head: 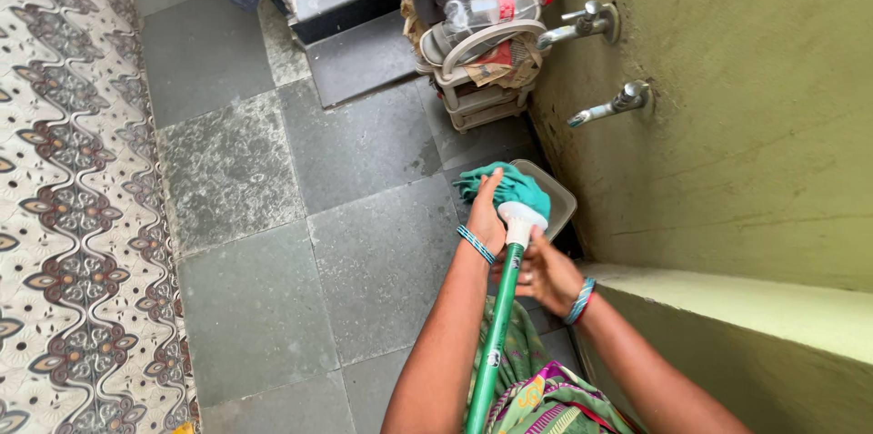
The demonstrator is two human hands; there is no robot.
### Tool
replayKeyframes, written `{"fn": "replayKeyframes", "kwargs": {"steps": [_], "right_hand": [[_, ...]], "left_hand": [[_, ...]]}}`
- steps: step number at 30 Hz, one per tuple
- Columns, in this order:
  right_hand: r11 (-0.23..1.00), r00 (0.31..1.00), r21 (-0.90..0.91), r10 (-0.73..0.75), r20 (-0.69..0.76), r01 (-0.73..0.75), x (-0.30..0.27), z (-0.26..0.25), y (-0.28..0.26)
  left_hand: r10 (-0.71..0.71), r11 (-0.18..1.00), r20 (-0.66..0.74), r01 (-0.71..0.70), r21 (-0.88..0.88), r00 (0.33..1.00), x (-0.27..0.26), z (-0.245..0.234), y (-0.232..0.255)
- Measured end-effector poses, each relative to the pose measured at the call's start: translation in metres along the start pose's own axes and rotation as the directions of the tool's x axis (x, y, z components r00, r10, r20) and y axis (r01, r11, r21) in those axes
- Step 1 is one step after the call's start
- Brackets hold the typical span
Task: The person prepares a cleaning solution in a bucket, wrings out a mop head by hand, and mops the tiled floor area near an entryway.
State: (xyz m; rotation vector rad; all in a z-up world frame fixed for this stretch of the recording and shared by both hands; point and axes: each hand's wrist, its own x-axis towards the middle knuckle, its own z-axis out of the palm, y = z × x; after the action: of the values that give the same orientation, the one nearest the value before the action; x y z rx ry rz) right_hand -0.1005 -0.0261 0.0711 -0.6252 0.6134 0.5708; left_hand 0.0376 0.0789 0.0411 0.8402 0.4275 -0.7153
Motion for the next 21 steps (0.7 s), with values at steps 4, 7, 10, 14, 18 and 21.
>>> {"fn": "replayKeyframes", "kwargs": {"steps": [4,7,10,14,18,21], "right_hand": [[0.990,0.989,0.079,-0.127,0.078,0.121,0.021,0.019,0.008],[0.991,0.990,0.010,-0.134,0.032,0.134,0.044,0.011,0.009],[0.994,0.993,-0.079,-0.083,-0.087,0.076,0.068,0.010,0.014],[0.991,0.979,-0.132,-0.054,-0.197,0.028,0.090,0.015,0.028],[0.974,0.959,-0.211,-0.133,-0.252,0.080,0.115,0.019,0.038],[0.979,0.960,-0.174,-0.145,-0.238,0.104,0.138,0.028,0.045]], "left_hand": [[-0.120,0.917,-0.058,0.133,0.375,0.991,-0.020,-0.010,0.024],[-0.142,0.860,0.054,0.096,0.502,0.988,-0.062,-0.022,0.046],[-0.096,0.797,0.079,0.029,0.603,0.992,-0.105,-0.043,0.050],[-0.059,0.724,-0.020,0.056,0.688,0.998,-0.154,-0.083,0.033],[-0.023,0.601,-0.071,0.070,0.796,0.997,-0.205,-0.133,0.001],[0.097,0.619,-0.063,-0.011,0.785,0.993,-0.241,-0.157,-0.010]]}}
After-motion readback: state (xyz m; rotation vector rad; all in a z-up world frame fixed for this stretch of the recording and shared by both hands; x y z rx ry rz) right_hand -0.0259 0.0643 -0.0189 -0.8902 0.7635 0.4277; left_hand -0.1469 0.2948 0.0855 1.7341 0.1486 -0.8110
